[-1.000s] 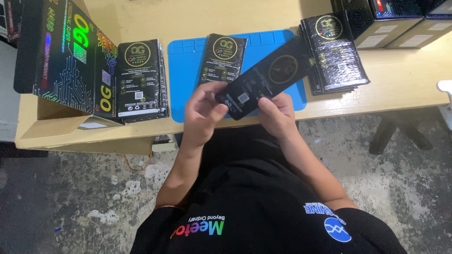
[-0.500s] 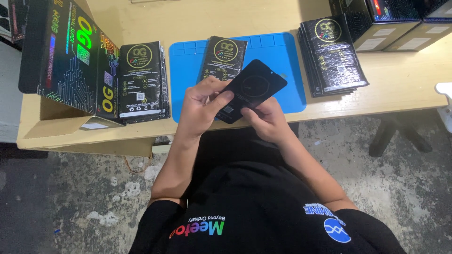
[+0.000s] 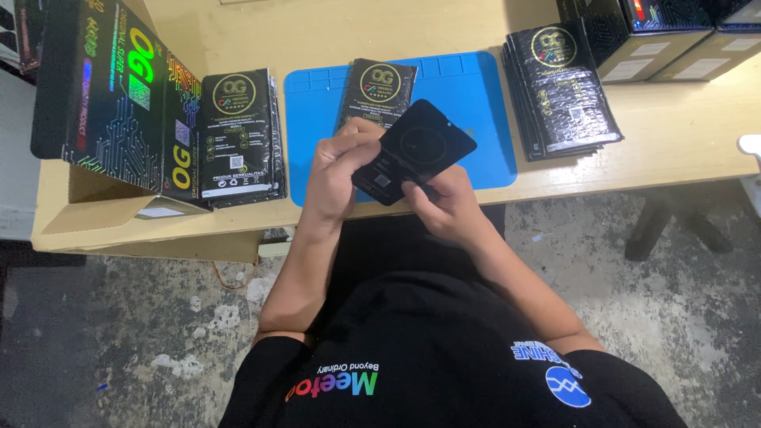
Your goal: The person unpacks several small black packages labeled 'OG' from a larger box, removes the plastic wrapping, and displays the contents, which appear to be smartphone display assemblies. The person handles each unit individually, showing the front and back, then places them on a blue tray.
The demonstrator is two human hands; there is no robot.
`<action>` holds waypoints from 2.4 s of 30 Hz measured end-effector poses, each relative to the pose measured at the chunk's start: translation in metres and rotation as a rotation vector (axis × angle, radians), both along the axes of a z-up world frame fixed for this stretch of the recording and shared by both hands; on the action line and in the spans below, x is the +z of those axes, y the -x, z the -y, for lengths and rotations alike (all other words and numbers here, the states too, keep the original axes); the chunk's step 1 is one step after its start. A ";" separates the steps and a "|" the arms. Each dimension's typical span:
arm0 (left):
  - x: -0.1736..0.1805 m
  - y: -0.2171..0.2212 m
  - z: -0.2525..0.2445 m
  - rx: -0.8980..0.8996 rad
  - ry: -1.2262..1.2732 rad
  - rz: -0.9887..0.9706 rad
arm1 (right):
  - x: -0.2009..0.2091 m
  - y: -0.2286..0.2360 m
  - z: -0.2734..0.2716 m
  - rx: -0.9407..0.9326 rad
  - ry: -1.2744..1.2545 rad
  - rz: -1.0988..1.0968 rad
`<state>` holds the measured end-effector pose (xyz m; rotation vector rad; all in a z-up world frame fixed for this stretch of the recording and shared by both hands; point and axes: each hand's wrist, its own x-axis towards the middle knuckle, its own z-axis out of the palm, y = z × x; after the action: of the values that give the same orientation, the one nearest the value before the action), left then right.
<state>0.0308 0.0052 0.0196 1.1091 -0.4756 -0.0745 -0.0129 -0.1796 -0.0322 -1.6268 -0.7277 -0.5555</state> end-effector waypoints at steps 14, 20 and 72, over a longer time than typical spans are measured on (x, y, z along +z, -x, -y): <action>0.006 0.001 -0.007 0.285 -0.721 0.375 | -0.014 0.002 0.039 -0.032 -0.281 -0.167; 0.005 0.006 0.005 0.393 -1.253 0.500 | 0.012 -0.010 0.078 -0.114 -0.290 -0.052; -0.005 0.022 -0.037 0.146 -0.772 0.641 | 0.039 -0.002 0.066 -0.108 -0.411 -0.106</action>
<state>0.0083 0.0417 0.0145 1.9356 -0.9812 0.2573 -0.0111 -0.2458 0.0072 -1.3047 -0.4145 -0.6444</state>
